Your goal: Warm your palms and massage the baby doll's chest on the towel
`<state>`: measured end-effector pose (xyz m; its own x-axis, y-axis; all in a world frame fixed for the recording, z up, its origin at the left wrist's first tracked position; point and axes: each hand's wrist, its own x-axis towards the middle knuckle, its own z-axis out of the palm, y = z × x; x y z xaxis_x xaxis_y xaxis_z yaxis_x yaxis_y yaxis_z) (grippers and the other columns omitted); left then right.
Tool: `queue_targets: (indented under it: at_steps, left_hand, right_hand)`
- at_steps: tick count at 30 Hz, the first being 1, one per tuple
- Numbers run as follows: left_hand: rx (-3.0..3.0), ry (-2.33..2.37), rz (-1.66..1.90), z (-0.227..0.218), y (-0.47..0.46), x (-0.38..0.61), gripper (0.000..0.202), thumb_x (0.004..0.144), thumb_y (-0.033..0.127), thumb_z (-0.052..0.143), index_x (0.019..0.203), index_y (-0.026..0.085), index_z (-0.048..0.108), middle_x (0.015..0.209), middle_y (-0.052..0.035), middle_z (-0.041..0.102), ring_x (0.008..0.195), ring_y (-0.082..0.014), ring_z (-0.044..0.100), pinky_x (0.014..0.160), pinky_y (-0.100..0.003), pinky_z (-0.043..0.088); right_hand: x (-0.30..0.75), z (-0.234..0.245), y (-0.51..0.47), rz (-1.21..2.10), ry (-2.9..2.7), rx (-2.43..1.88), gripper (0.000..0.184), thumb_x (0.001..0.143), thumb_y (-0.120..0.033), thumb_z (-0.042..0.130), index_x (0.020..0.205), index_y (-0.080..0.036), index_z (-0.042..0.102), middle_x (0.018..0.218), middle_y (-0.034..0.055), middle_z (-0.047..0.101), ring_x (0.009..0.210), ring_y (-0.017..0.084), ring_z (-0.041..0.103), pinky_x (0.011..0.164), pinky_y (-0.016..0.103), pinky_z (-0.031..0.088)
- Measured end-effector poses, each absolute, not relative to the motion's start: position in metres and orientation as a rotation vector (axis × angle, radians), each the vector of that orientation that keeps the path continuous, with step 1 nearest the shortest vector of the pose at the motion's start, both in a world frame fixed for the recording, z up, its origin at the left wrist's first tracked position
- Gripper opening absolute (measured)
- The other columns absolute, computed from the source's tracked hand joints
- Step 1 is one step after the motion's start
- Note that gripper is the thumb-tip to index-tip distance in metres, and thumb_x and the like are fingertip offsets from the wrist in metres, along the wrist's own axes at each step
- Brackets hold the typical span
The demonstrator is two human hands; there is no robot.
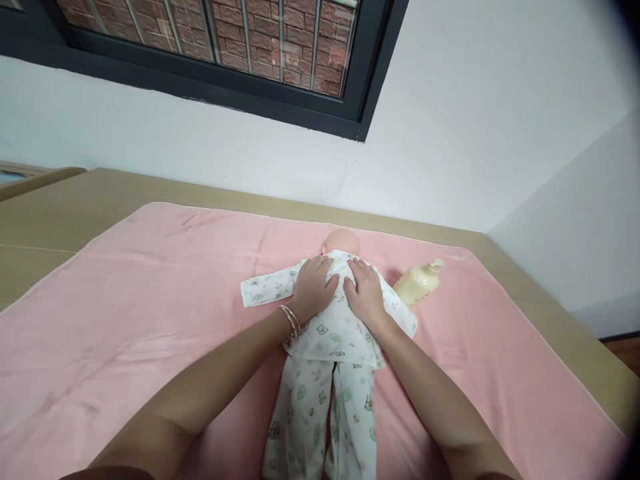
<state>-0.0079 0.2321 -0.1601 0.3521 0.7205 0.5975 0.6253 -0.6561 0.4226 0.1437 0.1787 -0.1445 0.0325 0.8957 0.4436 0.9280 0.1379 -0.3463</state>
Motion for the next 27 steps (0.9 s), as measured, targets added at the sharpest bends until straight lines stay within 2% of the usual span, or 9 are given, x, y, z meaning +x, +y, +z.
queue_targets:
  at_steps: [13,19,24,27]
  left_hand:
    - [2.439,1.234,1.212,-0.1599,0.2311,-0.0079,0.035,0.088,0.028,0.051,0.120,0.016,0.059,0.127,-0.0114,0.063,0.120,-0.0272,0.055,0.108,-0.046,0.042]
    - [2.446,1.272,1.195,-0.1586,0.2286,-0.0078,0.034,0.089,0.029,0.050,0.120,0.015,0.058,0.126,-0.0115,0.063,0.120,-0.0278,0.054,0.107,-0.045,0.041]
    - [2.432,1.400,1.128,-0.1538,0.2245,-0.0077,0.037,0.088,0.033,0.053,0.119,0.013,0.057,0.123,-0.0140,0.063,0.117,-0.0292,0.056,0.104,-0.045,0.043]
    - [2.457,1.380,1.081,-0.1531,0.2265,-0.0078,0.037,0.088,0.032,0.052,0.120,0.014,0.057,0.123,-0.0125,0.063,0.117,-0.0289,0.055,0.104,-0.045,0.042]
  right_hand:
    - [0.1433,-0.1437,0.1771,-0.065,-1.848,-1.758,0.047,0.093,-0.026,0.042,0.137,-0.014,0.053,0.144,0.0129,0.051,0.136,0.029,0.043,0.116,0.051,0.028]
    - [0.1392,-0.1411,0.1723,-0.074,-1.831,-1.815,0.048,0.094,-0.028,0.042,0.139,-0.015,0.051,0.145,0.0141,0.049,0.138,0.031,0.040,0.117,0.054,0.026]
    - [0.1354,-0.1383,0.1692,-0.105,-1.823,-1.871,0.049,0.094,-0.029,0.042,0.139,-0.014,0.050,0.145,0.0147,0.050,0.138,0.032,0.040,0.116,0.054,0.028]
    - [0.1381,-0.1374,0.1718,-0.130,-1.858,-1.859,0.048,0.093,-0.029,0.042,0.137,-0.013,0.052,0.140,0.0152,0.054,0.133,0.032,0.044,0.114,0.052,0.030]
